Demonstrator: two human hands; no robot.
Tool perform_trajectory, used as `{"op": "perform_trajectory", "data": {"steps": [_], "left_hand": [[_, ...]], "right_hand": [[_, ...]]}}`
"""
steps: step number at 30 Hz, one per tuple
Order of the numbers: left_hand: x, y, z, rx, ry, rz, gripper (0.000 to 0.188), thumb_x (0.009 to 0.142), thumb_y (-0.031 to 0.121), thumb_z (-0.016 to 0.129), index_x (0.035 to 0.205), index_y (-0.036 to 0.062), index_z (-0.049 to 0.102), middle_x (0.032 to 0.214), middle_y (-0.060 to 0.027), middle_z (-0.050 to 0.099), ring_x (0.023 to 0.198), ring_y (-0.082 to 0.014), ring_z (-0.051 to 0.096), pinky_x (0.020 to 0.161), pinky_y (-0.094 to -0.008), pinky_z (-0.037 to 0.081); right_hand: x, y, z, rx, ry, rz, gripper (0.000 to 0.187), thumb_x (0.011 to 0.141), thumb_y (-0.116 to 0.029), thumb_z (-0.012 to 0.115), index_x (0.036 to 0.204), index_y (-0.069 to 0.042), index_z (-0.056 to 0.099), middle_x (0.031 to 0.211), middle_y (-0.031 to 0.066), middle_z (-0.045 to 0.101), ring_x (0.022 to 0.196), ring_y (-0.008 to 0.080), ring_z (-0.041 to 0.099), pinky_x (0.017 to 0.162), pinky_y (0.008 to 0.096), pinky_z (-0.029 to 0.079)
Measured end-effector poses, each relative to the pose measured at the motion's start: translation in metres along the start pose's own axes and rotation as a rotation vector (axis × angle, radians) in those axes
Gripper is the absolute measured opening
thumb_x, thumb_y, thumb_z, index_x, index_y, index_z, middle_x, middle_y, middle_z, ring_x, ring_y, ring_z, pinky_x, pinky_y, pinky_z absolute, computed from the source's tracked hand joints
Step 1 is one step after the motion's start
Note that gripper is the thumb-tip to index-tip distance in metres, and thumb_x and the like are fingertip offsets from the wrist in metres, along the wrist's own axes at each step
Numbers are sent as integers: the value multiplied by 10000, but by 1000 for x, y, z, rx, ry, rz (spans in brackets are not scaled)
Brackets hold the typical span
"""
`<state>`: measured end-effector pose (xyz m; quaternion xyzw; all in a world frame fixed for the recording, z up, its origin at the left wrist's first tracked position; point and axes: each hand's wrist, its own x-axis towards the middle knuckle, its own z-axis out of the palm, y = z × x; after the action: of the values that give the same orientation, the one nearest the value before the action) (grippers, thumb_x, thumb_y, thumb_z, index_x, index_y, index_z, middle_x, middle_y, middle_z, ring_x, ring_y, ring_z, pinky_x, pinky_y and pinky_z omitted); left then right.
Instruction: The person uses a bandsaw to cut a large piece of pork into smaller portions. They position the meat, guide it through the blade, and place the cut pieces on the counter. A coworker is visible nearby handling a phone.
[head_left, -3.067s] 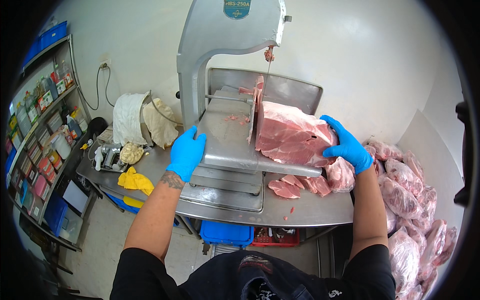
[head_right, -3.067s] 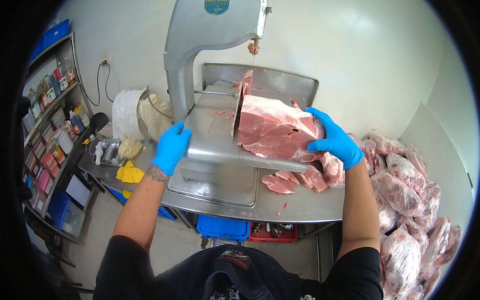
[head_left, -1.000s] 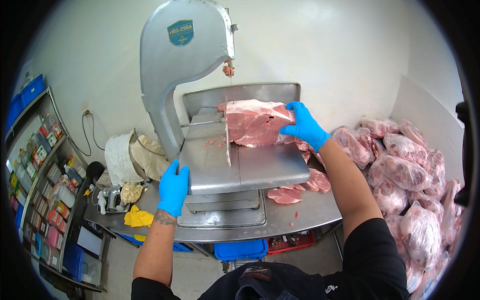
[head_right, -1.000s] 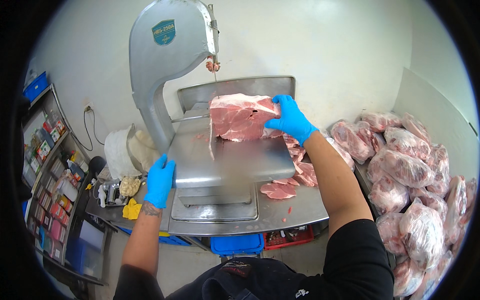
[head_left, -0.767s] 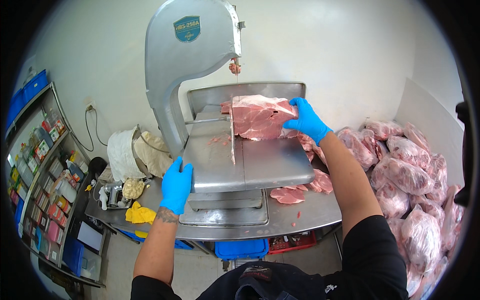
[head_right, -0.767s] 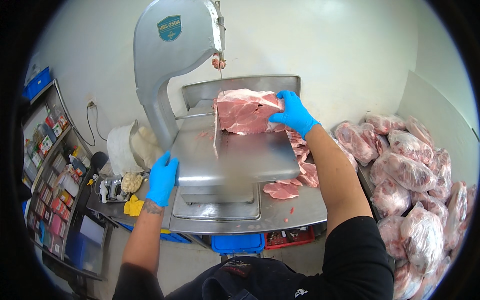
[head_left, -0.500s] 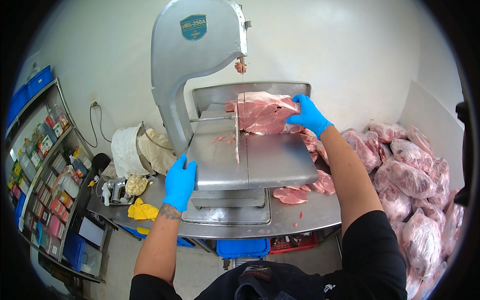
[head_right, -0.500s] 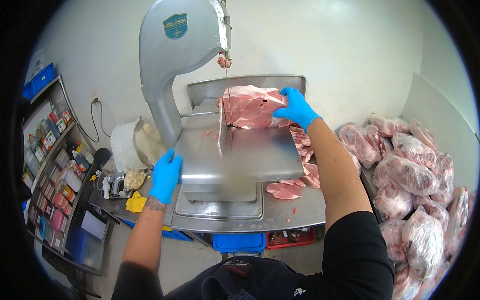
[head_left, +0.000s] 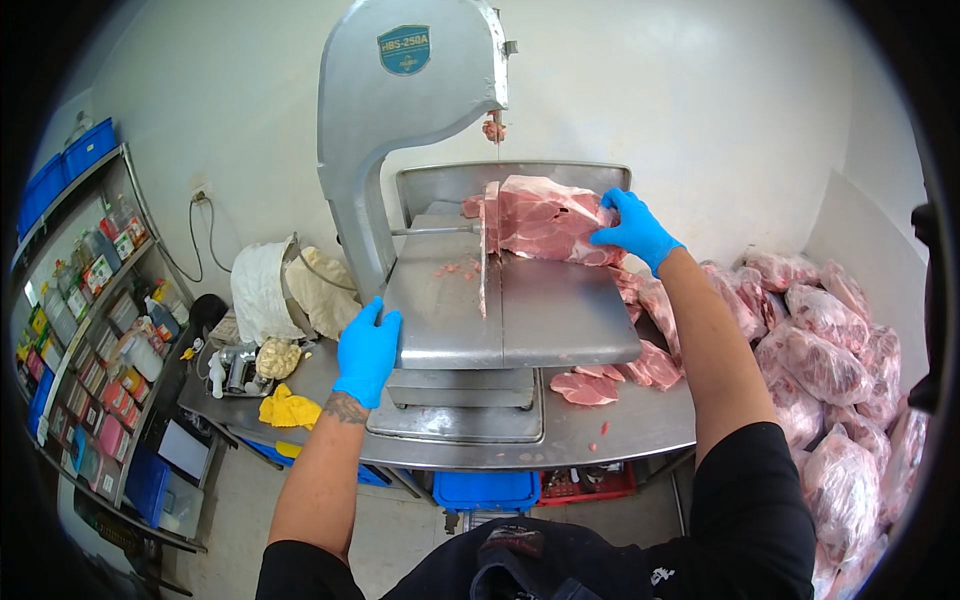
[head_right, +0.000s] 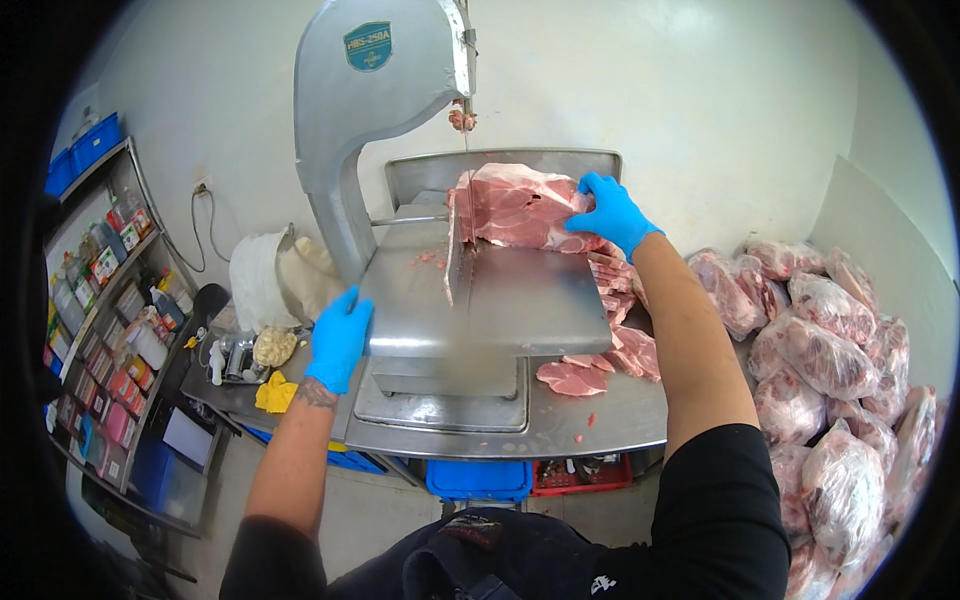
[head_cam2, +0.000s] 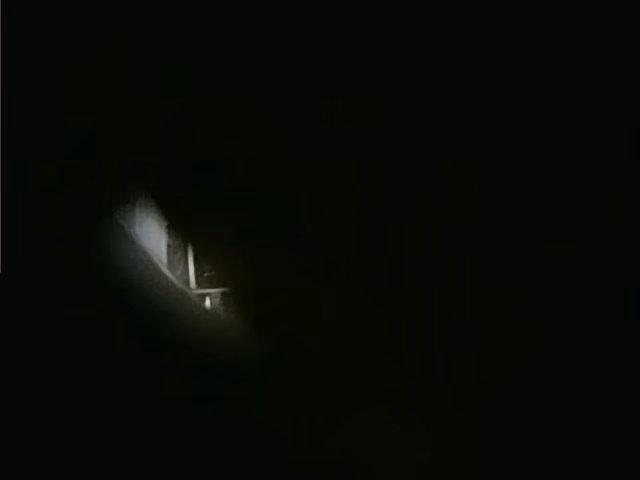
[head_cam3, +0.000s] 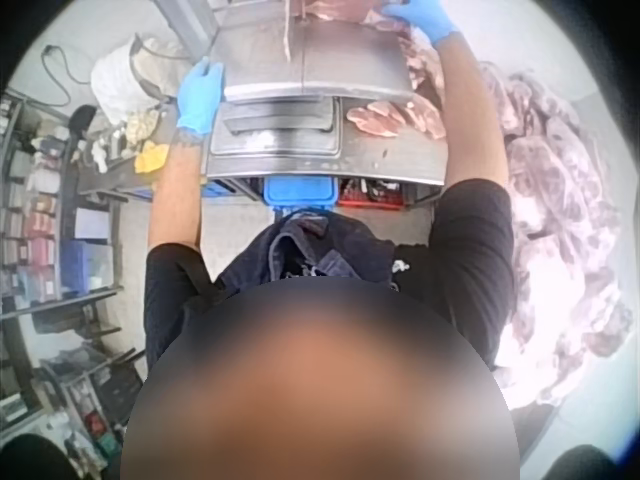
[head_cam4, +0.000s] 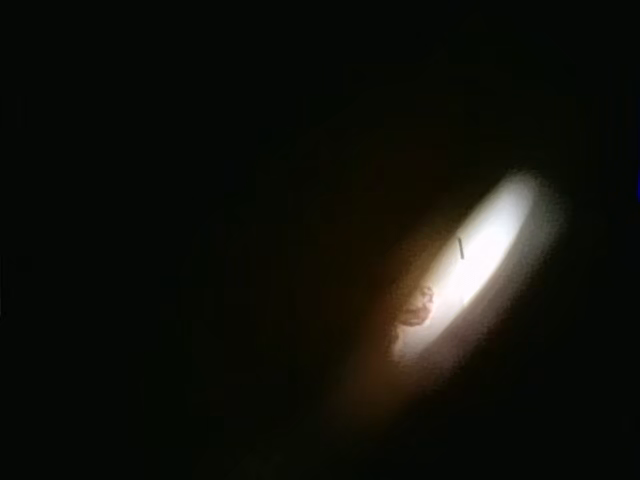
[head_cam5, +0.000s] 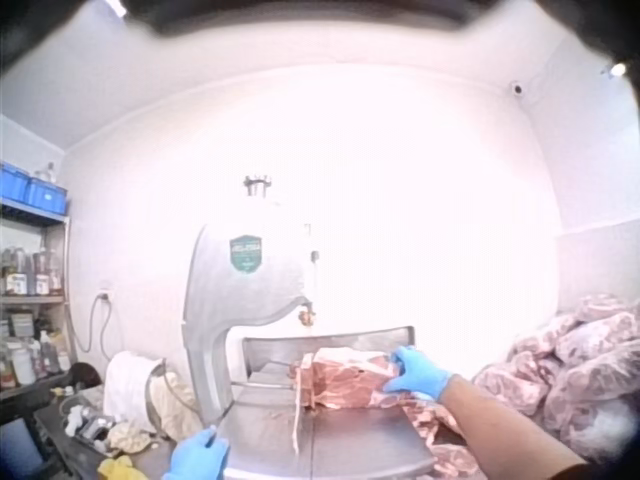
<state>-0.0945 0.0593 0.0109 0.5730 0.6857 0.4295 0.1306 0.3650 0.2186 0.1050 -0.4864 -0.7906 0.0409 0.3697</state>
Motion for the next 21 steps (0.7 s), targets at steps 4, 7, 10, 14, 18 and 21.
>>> {"op": "perform_trajectory", "data": {"steps": [4,7,10,14,18,21], "left_hand": [[3,-4,2,-14,-4,-4,609,998,328,636,1461,-55,538,1400,-267,632,1283,-349,633,1090,-393,479],[5,-10,5,39,50,45,612,978,378,633,1467,17,565,1354,-248,660,1232,-387,656,1047,-431,515],[6,-13,6,35,52,49,609,979,375,634,1465,15,567,1353,-250,660,1232,-388,656,1048,-434,515],[6,-11,3,28,30,49,617,982,378,626,1475,13,554,1357,-253,657,1241,-387,650,1054,-436,510],[2,-7,2,17,26,34,623,985,383,611,1481,11,546,1368,-259,648,1252,-397,639,1066,-440,500],[1,-6,2,3,10,6,626,980,387,610,1477,11,549,1374,-261,642,1253,-404,634,1069,-444,498]], "right_hand": [[-13,-8,-19,-157,-64,17,719,638,-374,924,1221,-88,616,1280,220,603,1171,420,587,1022,489,507],[-5,-17,-14,-122,-30,-62,796,628,-371,926,1311,-121,602,1315,229,593,1216,437,573,1053,496,496],[13,-31,5,15,-62,-113,875,632,-363,917,1404,-153,564,1358,241,573,1278,448,548,1077,495,488],[19,-47,6,-83,-139,22,882,654,-330,891,1441,-151,536,1395,248,547,1317,447,529,1083,487,484],[4,-55,-17,-18,-226,81,847,659,-278,877,1421,-128,538,1391,242,541,1298,429,539,1077,465,482],[-17,-59,-32,40,-234,36,826,660,-233,866,1406,-93,537,1376,212,547,1289,374,544,1087,431,467]]}}
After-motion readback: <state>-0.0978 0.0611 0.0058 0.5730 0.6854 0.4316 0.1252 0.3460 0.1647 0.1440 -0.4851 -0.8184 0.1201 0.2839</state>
